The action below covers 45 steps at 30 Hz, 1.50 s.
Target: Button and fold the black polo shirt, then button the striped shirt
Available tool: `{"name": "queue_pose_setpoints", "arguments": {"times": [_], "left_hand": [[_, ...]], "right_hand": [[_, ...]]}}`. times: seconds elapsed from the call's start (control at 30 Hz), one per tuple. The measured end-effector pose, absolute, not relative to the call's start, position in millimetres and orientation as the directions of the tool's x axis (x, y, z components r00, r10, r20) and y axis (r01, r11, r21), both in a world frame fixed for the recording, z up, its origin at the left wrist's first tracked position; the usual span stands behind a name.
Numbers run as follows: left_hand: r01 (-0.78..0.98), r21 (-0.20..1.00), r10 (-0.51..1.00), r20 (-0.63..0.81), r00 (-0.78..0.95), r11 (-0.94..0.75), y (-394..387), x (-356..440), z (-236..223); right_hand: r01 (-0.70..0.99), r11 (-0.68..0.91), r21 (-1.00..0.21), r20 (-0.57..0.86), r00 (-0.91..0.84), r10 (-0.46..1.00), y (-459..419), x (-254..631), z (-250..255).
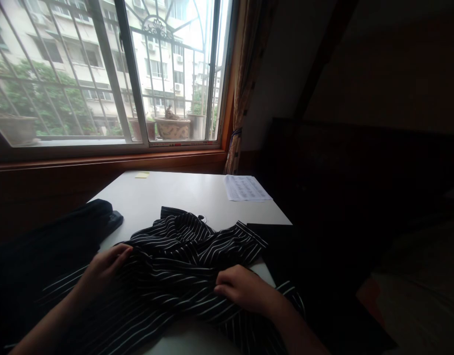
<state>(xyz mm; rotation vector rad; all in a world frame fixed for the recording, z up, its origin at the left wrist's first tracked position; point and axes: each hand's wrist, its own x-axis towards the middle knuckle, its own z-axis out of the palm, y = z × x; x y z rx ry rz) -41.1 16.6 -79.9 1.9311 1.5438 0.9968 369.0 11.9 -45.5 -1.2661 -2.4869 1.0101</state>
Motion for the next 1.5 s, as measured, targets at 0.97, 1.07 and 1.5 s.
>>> {"name": "queue_pose_setpoints", "arguments": {"times": [0.97, 1.07, 1.5], "left_hand": [[0.965, 0.246, 0.975, 0.218, 0.042, -0.097, 28.4, -107.3, -117.7], [0.961, 0.273, 0.987, 0.159, -0.003, -0.041, 20.5, -98.5, -96.6], [0.348, 0.926, 0.831, 0.076, -0.552, 0.147, 12.6, -85.6, -39.7]], "right_hand": [[0.621, 0.171, -0.765, -0.073, -0.347, 0.935, 27.3, 478.4, 0.3], [0.586, 0.078, -0.807, 0.008, -0.12, 0.993, 27.1, 502.6, 5.9], [0.819, 0.109, -0.563, 0.363, 0.126, 0.923, 49.6, 508.1, -27.1]]}}
